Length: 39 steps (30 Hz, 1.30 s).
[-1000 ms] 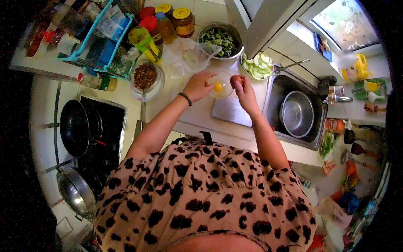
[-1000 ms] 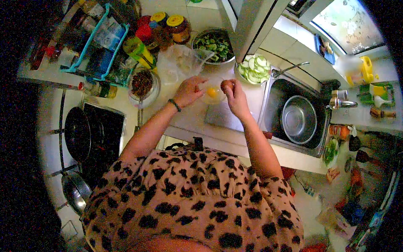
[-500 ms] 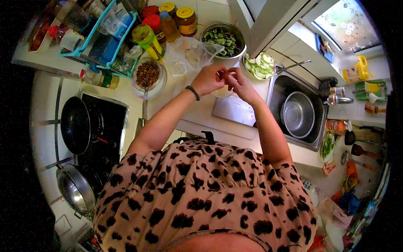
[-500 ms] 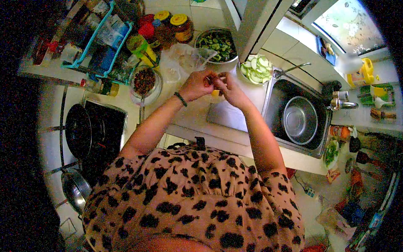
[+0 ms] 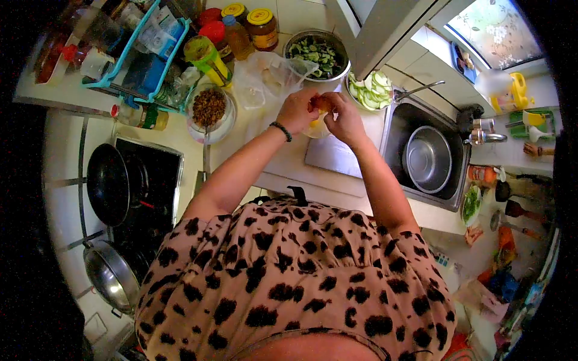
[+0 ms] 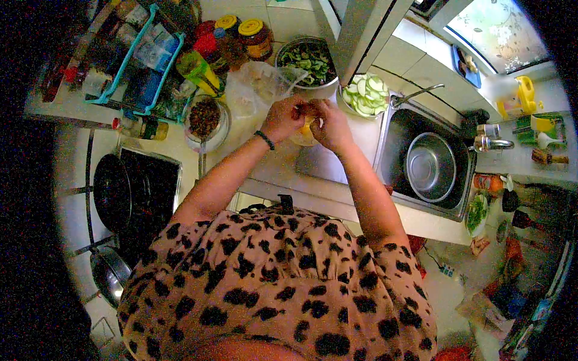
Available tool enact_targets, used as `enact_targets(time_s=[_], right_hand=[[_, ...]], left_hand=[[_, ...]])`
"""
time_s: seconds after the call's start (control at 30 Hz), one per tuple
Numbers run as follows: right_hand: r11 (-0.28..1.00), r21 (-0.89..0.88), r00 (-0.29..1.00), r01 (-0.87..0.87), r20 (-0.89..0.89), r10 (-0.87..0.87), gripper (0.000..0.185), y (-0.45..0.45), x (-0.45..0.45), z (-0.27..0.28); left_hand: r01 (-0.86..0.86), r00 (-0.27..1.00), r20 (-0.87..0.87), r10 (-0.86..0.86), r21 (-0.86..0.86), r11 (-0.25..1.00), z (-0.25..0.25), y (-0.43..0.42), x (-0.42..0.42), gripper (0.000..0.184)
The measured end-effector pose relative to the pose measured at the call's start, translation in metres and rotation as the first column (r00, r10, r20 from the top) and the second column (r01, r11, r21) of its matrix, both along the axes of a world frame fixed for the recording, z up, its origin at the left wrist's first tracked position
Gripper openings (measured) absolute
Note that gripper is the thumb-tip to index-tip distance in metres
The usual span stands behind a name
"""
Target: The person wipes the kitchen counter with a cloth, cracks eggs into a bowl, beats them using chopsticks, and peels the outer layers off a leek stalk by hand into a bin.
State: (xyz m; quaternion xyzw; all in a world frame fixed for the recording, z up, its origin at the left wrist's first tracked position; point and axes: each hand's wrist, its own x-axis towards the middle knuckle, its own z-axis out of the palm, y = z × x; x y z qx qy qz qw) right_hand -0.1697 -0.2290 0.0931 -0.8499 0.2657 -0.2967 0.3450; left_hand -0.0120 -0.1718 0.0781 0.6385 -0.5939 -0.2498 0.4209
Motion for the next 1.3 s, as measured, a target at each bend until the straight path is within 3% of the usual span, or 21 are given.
enact_targets(time_s=[0.17,0.23,0.33,0.47,0.57,0.67,0.73,0.77,0.8,0.83,0.9,0.93,0.97,1.0,1.03,1.07,1.1,1.13,1.17,1.27,1.3], right_hand=[[0.989,-0.126,0.991,-0.080,-0.114,0.066,0.041,-0.010,-0.007,-0.013],[0.930,-0.333,0.968,-0.155,-0.238,0.077,0.040,-0.012,-0.006,-0.011],[0.923,-0.361,0.958,-0.136,-0.285,0.030,0.037,-0.010,-0.007,-0.008],[0.909,-0.409,0.968,-0.078,-0.248,-0.028,0.036,-0.011,-0.009,0.013],[0.948,-0.311,0.987,0.071,-0.113,-0.111,0.039,0.001,-0.006,0.062],[0.986,-0.133,0.995,0.095,0.054,-0.089,0.034,0.006,-0.005,0.051],[0.916,-0.371,0.867,-0.151,-0.494,-0.057,0.036,-0.007,-0.016,-0.024],[0.943,-0.324,0.905,-0.070,-0.418,-0.076,0.035,-0.001,-0.018,-0.023],[0.959,-0.284,0.938,0.001,-0.332,-0.099,0.035,0.001,-0.018,-0.017],[0.984,-0.160,0.963,0.082,-0.242,-0.120,0.035,0.009,-0.016,0.016],[0.991,-0.101,0.987,0.092,-0.121,-0.104,0.035,0.016,-0.017,0.036],[0.992,-0.080,0.995,0.095,0.021,-0.094,0.036,0.015,-0.015,0.039],[0.996,-0.051,0.973,0.079,-0.214,-0.088,0.037,0.013,-0.019,0.014],[0.992,0.111,0.994,0.065,-0.093,-0.055,0.035,0.011,-0.021,-0.013],[0.962,0.242,0.991,0.125,0.024,-0.134,0.036,0.015,-0.017,-0.020],[0.909,0.384,0.967,0.161,0.124,-0.224,0.036,0.023,-0.014,-0.024],[0.885,0.456,0.931,0.099,0.272,-0.244,0.043,0.033,-0.010,-0.027],[0.875,0.475,0.937,0.093,0.256,-0.238,0.043,0.046,-0.008,-0.026],[0.819,0.573,0.949,0.010,0.252,-0.188,0.047,0.054,-0.005,-0.023],[0.739,0.668,0.951,-0.086,0.276,-0.138,0.049,0.065,0.007,-0.023],[0.857,0.514,0.975,-0.032,0.204,-0.085,0.047,0.067,0.010,-0.017]], left_hand=[[0.123,0.988,0.092,-0.126,0.036,0.992,-0.015,-0.004,0.017,0.021],[0.232,0.896,0.398,-0.199,-0.034,0.972,-0.015,-0.004,0.020,0.011],[0.191,0.809,0.565,-0.162,0.006,0.981,0.001,0.004,0.015,0.004],[0.199,0.805,0.572,-0.156,-0.013,0.980,0.014,0.006,0.022,0.005],[0.099,0.821,0.566,-0.076,-0.010,0.995,0.070,0.016,0.017,0.007],[0.057,0.913,0.407,-0.005,-0.115,0.992,0.077,0.017,0.014,0.008],[0.138,0.689,0.707,-0.160,0.089,0.986,0.020,0.016,0.010,0.008],[0.160,0.687,0.692,-0.220,0.152,0.975,-0.005,0.017,0.011,0.008],[0.151,0.678,0.710,-0.190,0.117,0.981,0.011,0.010,0.014,0.008],[0.097,0.767,0.632,-0.108,0.053,0.994,0.032,0.018,0.009,0.009],[0.040,0.898,0.440,-0.018,-0.041,0.998,0.074,0.040,0.000,0.016],[0.034,0.899,0.439,-0.015,-0.036,0.999,0.055,0.041,0.001,0.016],[0.042,0.994,0.100,-0.052,0.100,0.994,0.020,0.039,0.004,0.019],[0.091,0.968,-0.247,-0.038,0.205,0.974,-0.016,0.036,0.010,0.022],[0.007,0.909,-0.400,0.118,0.298,0.955,-0.046,0.037,0.011,0.024],[-0.015,0.911,-0.393,0.127,0.275,0.961,-0.031,0.037,0.011,0.024],[0.081,0.685,-0.700,0.199,0.345,0.935,-0.012,0.049,0.004,0.021],[0.201,0.348,-0.889,0.297,0.380,0.903,-0.005,0.064,-0.004,0.019],[0.278,0.223,-0.941,0.256,0.313,0.908,-0.019,0.067,-0.004,0.022],[0.332,0.092,-0.986,0.141,0.164,0.929,-0.037,0.077,0.005,0.027],[0.322,0.092,-0.985,0.143,0.166,0.932,-0.033,0.082,0.006,0.027]])
